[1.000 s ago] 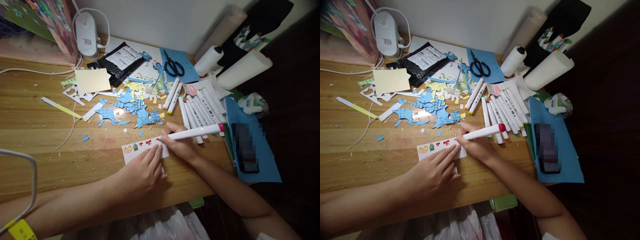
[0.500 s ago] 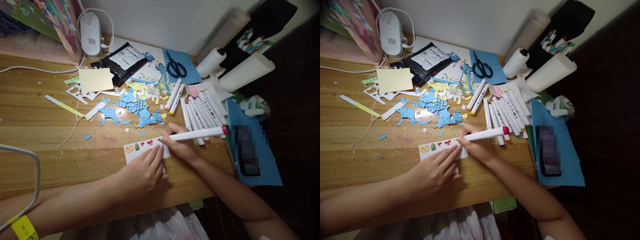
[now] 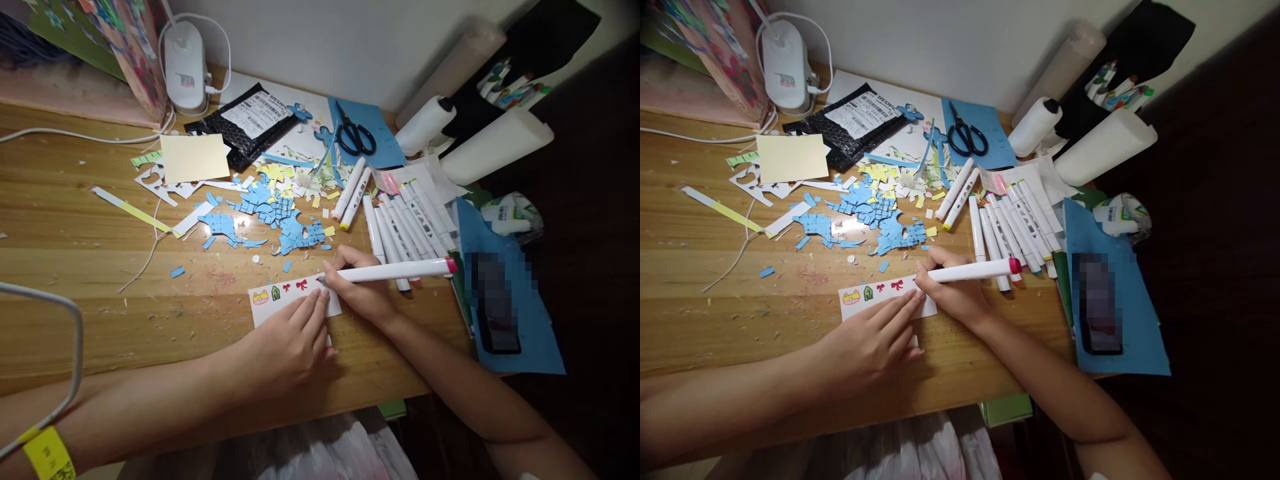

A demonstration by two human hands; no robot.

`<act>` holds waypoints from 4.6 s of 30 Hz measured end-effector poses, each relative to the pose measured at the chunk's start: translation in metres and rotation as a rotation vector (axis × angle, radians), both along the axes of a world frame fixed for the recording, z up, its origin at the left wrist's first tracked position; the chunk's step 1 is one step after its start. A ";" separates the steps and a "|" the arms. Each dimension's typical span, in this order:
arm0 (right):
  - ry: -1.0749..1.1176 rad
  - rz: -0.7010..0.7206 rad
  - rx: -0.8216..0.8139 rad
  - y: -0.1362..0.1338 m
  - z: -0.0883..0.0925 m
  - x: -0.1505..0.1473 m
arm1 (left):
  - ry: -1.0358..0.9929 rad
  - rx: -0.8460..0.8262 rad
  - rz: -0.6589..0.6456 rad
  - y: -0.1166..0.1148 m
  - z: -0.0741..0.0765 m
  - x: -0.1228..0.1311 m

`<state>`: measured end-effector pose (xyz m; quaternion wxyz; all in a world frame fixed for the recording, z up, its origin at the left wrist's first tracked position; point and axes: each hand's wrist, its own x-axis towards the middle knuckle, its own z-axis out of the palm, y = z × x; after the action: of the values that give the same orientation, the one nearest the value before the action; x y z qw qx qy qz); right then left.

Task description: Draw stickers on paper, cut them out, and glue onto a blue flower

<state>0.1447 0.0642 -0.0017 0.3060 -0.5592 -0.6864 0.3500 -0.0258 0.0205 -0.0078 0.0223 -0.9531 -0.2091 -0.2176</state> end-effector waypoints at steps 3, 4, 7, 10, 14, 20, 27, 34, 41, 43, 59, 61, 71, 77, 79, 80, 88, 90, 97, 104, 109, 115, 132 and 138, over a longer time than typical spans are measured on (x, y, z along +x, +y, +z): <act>0.019 -0.008 0.012 -0.001 0.000 0.001 | 0.001 0.005 0.001 0.000 -0.001 0.000; 0.028 -0.015 0.019 -0.001 -0.001 0.001 | 0.001 0.009 0.000 0.000 -0.001 0.000; 0.020 -0.014 0.028 -0.001 -0.002 0.001 | 0.005 0.014 -0.001 0.000 -0.001 0.001; -0.008 0.003 0.030 -0.002 -0.003 0.001 | 0.010 0.014 0.002 0.000 -0.001 0.001; -0.032 0.003 0.032 -0.002 -0.003 0.000 | 0.016 0.015 0.002 0.000 -0.002 0.001; -0.025 0.001 0.006 -0.002 0.000 -0.003 | 0.030 0.009 -0.004 -0.001 -0.001 -0.001; -0.002 0.028 -0.015 -0.002 0.002 -0.002 | 0.042 0.013 -0.005 0.000 -0.002 0.000; -0.012 0.041 -0.027 -0.001 0.002 -0.001 | 0.022 0.013 -0.003 0.000 -0.002 0.000; -0.005 0.043 -0.026 -0.001 0.000 0.001 | 0.028 0.003 -0.004 0.000 -0.001 0.000; -0.007 0.036 -0.019 -0.001 -0.001 0.001 | 0.022 0.009 -0.002 -0.001 -0.002 -0.001; -0.006 0.022 -0.030 -0.001 -0.001 0.001 | 0.016 0.015 0.003 0.000 -0.003 0.001; 0.000 0.023 -0.027 -0.001 -0.001 0.001 | 0.017 0.016 0.005 0.001 -0.003 0.001; -0.012 0.034 -0.038 -0.001 0.000 0.001 | 0.014 0.010 0.003 -0.001 -0.003 0.000; -0.013 0.027 -0.045 -0.001 0.001 0.000 | 0.016 0.007 0.000 0.000 -0.001 0.000; -0.006 0.023 -0.046 -0.001 0.001 0.000 | 0.015 0.009 0.002 0.001 -0.001 0.001; -0.002 0.015 -0.042 -0.001 0.001 0.000 | 0.013 0.010 0.003 0.001 -0.001 0.001; -0.003 0.005 -0.033 -0.001 0.001 -0.001 | 0.027 0.003 0.004 -0.002 -0.003 0.000; -0.002 0.010 -0.036 -0.002 0.001 -0.001 | 0.028 0.001 -0.003 -0.002 -0.003 -0.001; -0.003 0.020 -0.047 -0.001 0.002 -0.001 | 0.022 0.011 -0.003 0.001 -0.002 0.001; -0.009 0.029 -0.058 -0.001 0.002 0.000 | 0.029 -0.001 -0.006 0.000 -0.001 0.000; -0.012 0.023 -0.050 0.000 0.002 0.000 | 0.022 -0.003 -0.009 0.001 -0.002 0.001; -0.008 0.018 -0.037 0.000 0.001 0.001 | 0.013 0.001 -0.006 0.001 -0.002 0.001; 0.149 -0.054 -0.005 0.001 0.002 -0.001 | 0.023 0.003 -0.003 0.001 -0.002 0.001; 0.058 0.000 0.025 -0.001 0.004 -0.001 | 0.015 0.000 -0.004 0.001 0.000 0.001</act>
<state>0.1436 0.0628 0.0022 0.3328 -0.5452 -0.6814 0.3574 -0.0249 0.0214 -0.0083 0.0232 -0.9552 -0.2069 -0.2102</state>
